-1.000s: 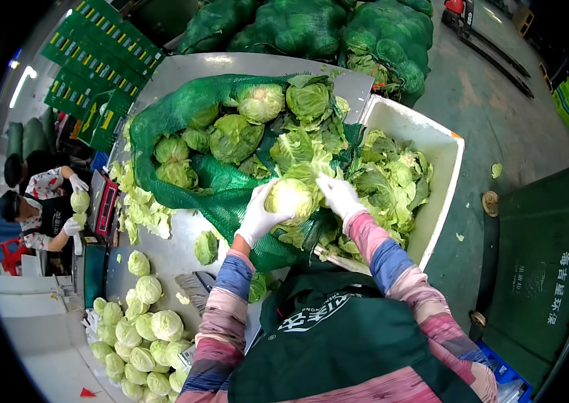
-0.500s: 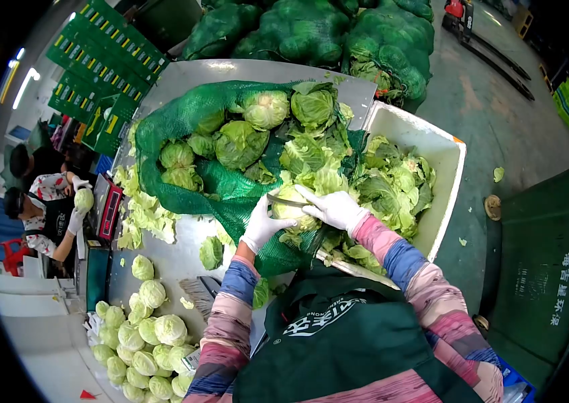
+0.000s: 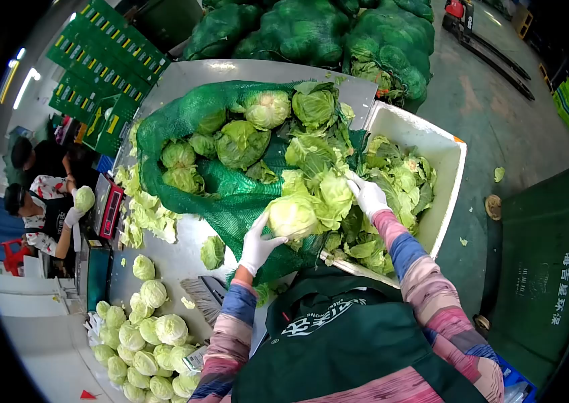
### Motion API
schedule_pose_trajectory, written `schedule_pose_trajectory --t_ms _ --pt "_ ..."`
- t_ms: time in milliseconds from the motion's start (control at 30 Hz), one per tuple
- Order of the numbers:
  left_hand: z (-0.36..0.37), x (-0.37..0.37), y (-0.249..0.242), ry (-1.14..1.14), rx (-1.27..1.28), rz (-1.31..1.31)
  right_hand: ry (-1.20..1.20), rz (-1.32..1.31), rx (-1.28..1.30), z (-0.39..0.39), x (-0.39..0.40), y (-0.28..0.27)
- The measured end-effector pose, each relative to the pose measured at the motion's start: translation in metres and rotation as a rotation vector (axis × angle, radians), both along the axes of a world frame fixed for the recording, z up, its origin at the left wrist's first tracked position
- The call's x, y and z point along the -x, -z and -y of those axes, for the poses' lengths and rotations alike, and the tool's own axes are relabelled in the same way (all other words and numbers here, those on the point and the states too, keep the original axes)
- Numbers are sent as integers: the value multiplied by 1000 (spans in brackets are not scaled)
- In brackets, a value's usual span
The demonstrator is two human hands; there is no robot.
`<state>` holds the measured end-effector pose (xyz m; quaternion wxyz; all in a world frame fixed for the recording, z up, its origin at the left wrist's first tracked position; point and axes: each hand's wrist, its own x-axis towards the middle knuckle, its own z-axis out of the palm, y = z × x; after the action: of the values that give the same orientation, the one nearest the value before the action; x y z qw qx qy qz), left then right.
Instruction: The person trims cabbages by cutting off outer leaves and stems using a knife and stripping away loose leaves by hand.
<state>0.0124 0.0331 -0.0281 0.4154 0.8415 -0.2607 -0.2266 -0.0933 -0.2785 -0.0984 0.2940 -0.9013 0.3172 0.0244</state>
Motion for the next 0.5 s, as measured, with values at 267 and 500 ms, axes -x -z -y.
schedule_pose_trajectory --t_ms 267,500 --pt "15 20 -10 -221 219 -570 -241 321 -208 -98 -6 -86" --pt "-2 16 24 -107 197 -263 -274 361 -241 -82 -18 -34"
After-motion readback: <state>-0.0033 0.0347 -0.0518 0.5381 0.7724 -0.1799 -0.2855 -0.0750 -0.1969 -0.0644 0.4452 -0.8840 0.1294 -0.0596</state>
